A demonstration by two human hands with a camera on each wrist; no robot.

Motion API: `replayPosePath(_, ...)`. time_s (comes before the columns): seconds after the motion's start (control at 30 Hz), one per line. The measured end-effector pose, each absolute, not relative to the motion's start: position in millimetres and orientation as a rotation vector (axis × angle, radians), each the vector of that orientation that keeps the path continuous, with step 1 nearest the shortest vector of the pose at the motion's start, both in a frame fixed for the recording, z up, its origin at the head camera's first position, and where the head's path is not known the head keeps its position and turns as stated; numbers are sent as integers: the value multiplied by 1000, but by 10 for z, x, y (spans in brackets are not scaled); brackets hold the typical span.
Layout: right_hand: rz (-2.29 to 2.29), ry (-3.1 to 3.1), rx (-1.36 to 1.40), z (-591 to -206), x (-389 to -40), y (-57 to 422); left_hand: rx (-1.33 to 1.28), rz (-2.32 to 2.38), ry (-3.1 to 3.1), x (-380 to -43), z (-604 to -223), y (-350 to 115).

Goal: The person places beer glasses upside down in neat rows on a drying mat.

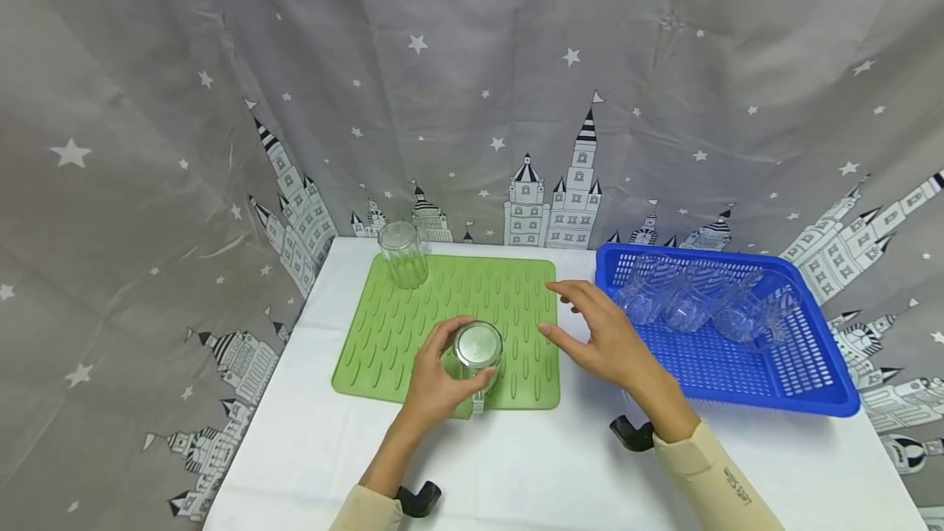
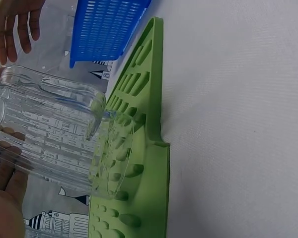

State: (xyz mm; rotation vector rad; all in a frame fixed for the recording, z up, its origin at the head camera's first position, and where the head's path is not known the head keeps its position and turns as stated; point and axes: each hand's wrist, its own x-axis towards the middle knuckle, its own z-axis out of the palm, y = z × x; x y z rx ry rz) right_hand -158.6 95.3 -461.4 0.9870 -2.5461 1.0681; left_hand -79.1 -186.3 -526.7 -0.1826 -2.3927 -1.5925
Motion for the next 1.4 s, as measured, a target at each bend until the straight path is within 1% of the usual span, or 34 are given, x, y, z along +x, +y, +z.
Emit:
replayPosePath(0.6, 1043, -2524, 973, -4603, -1619, 978, -193, -1606, -2341, -869, -5270, -1869)
replayPosePath(0.83, 1014, -2567, 929, -4629, -1600, 1027, -171, -1638, -2323, -890, -5298, -1906)
replayPosePath(1.03, 1001, -2622, 856, -4648, -1616, 1187, -152, -1619, -2362, -917, -5291, -1939)
replayPosePath(1.4, 905, -2664, 670, -4632, -1733, 1642, -156, -1572, -2383, -1076, -5190, -2016)
